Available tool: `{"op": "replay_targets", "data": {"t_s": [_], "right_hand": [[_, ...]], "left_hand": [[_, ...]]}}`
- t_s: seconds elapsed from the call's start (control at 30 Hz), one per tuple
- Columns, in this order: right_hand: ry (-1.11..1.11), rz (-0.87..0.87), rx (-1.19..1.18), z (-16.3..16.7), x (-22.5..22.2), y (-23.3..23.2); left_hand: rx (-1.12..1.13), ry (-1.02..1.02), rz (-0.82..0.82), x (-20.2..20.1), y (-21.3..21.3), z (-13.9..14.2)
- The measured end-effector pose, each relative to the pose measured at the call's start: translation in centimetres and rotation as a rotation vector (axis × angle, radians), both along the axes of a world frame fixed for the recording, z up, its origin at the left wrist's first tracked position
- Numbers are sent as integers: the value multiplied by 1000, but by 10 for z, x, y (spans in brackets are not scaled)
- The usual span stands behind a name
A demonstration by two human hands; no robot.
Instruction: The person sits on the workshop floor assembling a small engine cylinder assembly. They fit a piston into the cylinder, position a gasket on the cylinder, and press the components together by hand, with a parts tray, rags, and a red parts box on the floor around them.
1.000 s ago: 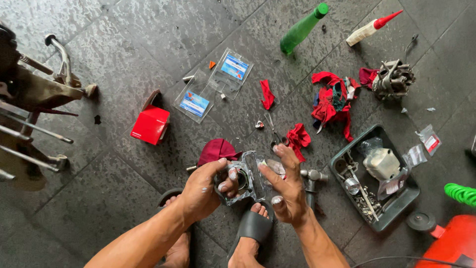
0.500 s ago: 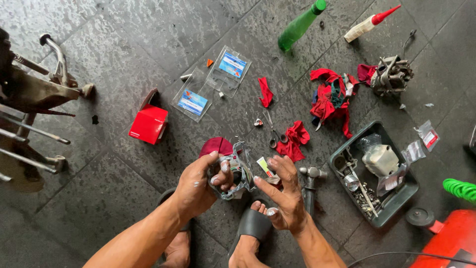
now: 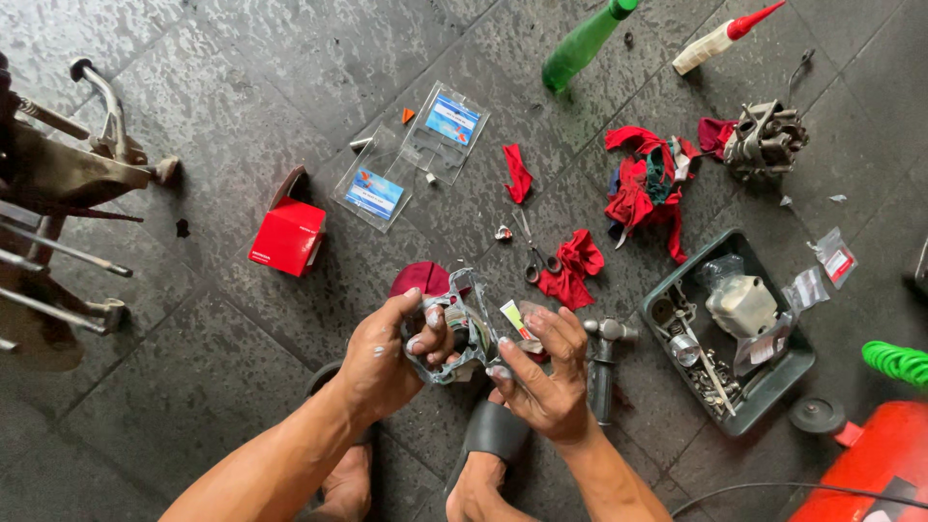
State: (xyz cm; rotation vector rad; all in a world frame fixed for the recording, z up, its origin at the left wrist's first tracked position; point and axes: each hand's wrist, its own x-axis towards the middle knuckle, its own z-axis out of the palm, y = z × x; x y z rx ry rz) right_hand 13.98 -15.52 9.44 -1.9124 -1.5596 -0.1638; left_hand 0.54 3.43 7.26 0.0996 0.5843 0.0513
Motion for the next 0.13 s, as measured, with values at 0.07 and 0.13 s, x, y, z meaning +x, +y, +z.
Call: {"op": "replay_targets", "data": {"t_s": [0.07,0.13], "right_hand": [[-7,-10,3,-1,1,3],[-14,-16,-14,-2,4,11]], "left_hand": [[-5,0,-18,1,-2,0],[5,-21,-28,3,-4,1]]}}
